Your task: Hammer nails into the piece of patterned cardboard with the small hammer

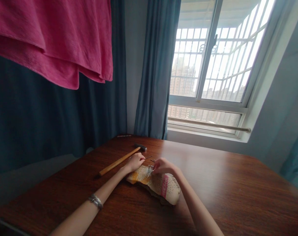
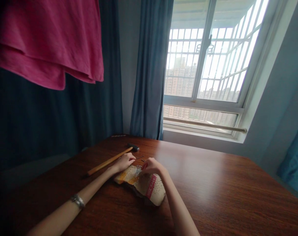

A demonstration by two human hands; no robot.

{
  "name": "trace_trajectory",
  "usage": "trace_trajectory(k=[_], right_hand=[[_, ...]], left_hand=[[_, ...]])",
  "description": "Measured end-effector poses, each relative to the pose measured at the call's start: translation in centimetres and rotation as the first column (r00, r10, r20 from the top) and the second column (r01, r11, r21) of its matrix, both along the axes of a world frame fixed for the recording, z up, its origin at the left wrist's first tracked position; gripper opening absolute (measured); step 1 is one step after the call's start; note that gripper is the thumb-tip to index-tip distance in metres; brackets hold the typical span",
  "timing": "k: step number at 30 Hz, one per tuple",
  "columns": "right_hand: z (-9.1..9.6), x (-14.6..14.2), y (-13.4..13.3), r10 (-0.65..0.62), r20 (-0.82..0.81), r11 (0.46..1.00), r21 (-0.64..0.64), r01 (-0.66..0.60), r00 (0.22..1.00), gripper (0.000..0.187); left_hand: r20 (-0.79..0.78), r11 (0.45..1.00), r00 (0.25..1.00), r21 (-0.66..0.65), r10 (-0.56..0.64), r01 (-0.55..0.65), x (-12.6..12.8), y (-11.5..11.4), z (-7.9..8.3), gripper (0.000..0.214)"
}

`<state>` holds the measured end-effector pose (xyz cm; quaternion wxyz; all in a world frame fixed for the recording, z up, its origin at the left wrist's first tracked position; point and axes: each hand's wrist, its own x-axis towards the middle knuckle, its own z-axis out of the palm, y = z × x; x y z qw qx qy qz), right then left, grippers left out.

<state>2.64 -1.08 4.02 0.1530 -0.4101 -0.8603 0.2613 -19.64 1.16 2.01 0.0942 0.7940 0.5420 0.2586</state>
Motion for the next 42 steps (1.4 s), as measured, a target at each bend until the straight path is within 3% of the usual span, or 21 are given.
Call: trace_trajectory(k=[3, 9, 13, 15, 17, 20, 30, 35, 38, 42], right_hand=[[0.2, -0.2, -0.5, 0.060, -0.027, 0.997, -0.042, -0.061, 0.998, 0.023], [-0.3, -0.1, -0.6, 0.075, -0.082, 0.996, -0.032, -0.078, 0.994, 0.023], [-1.1, -0.2, -0.2, 0.055, -0.129, 0.998, -0.012, -0.057, 0.990, 0.021], [-1.4, -0.3, -0.1, 0.032, -0.143, 0.999, 0.002, -0.032, 0.989, 0.020], [-1.5, -0.3, 0.0, 0.010, -0.163, 1.000, 0.009, -0.009, 0.987, 0.018], [-1.4, -0.3, -0.3, 0.000, -0.202, 1.000, -0.008, -0.002, 0.979, 0.015], [-1.5, -0.8, -0.1, -0.135, -0.409, 0.988, -0.126, 0.091, 0.902, 0.021], [-1.5, 0.0, -0.1, -0.127, -0.411, 0.971, -0.237, 0.029, 0.903, 0.026], [-1.6, 0.5, -0.1, -0.215, -0.250, 0.976, -0.092, 0.198, 0.944, 0.022], [-2.3, 0.4, 0.0, -0.365, -0.144, 0.920, 0.093, 0.380, 0.920, 0.019]], left_hand=[[-0.042, 0.999, 0.999, -0.027, 0.021, -0.022, 0.0, 0.0, -0.4, 0.022], [0.021, 0.996, 0.999, -0.076, 0.043, -0.041, 0.2, 0.1, -0.4, 0.027], [0.086, 0.992, 0.994, -0.104, -0.068, 0.077, 0.2, -0.5, 0.8, 0.025], [0.144, 0.949, 0.978, -0.257, -0.150, 0.184, 0.1, -1.1, 1.6, 0.028], [0.207, 0.859, 0.955, -0.428, -0.211, 0.282, 0.0, -1.6, 2.1, 0.032], [0.255, 0.766, 0.925, -0.519, -0.283, 0.378, 0.1, -2.1, 2.3, 0.034], [0.190, 0.793, 0.915, -0.457, -0.355, 0.403, 0.7, -2.0, 2.1, 0.030], [0.182, 0.810, 0.918, -0.431, -0.353, 0.397, 0.9, -2.4, 2.4, 0.031], [0.184, 0.811, 0.922, -0.439, -0.341, 0.387, 1.0, -2.4, 2.4, 0.032], [0.213, 0.798, 0.922, -0.462, -0.325, 0.388, 0.9, -2.4, 2.4, 0.033]])
